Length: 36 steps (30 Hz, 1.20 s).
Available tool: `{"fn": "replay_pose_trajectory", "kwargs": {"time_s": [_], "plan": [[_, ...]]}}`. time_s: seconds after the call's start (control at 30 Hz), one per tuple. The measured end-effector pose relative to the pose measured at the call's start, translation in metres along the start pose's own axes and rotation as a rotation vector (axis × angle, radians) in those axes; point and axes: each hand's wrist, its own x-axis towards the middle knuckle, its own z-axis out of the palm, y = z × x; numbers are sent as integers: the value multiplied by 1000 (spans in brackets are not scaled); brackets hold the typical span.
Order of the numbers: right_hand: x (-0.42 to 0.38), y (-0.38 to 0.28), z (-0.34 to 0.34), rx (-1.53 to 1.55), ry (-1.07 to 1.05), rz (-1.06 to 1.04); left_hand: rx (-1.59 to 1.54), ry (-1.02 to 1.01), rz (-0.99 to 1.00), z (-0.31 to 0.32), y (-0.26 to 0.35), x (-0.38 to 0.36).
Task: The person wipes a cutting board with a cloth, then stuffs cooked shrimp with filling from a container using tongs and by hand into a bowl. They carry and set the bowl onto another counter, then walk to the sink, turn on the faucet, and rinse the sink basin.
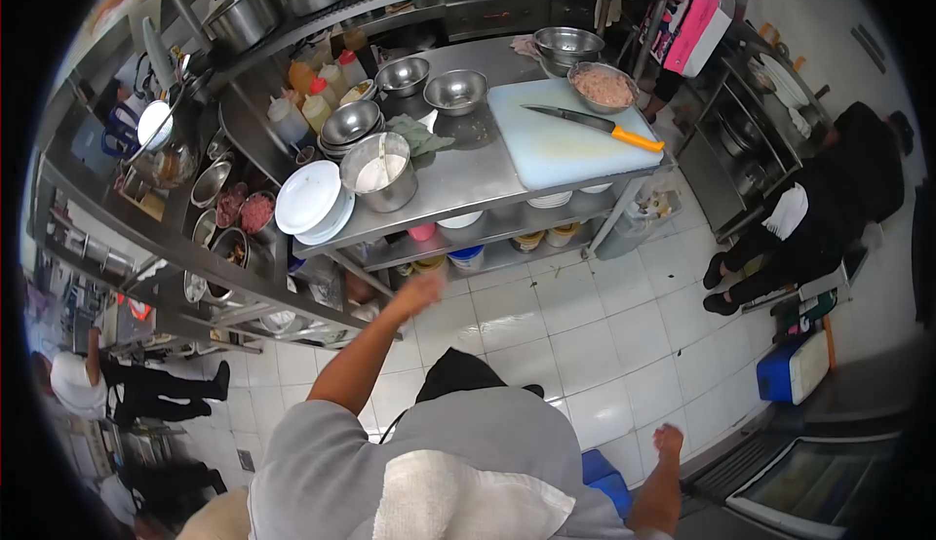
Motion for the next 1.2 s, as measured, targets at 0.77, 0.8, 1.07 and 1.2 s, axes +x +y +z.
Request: {"fn": "replay_pose_trajectory", "kwargs": {"time_s": [0.77,0.8,1.07,1.2], "plan": [[50,-180,55,-308,-84,86,902,1212,-13,-56,176,246],[40,-181,49,-288,-60,98,987,1181,-141,-74,167,263],[-24,-106,36,-186,-69,429,1053,984,-458,-79,162,295],[-19,-144,76,-352,-248,408,1279,969,-188,-107,103,303]]}}
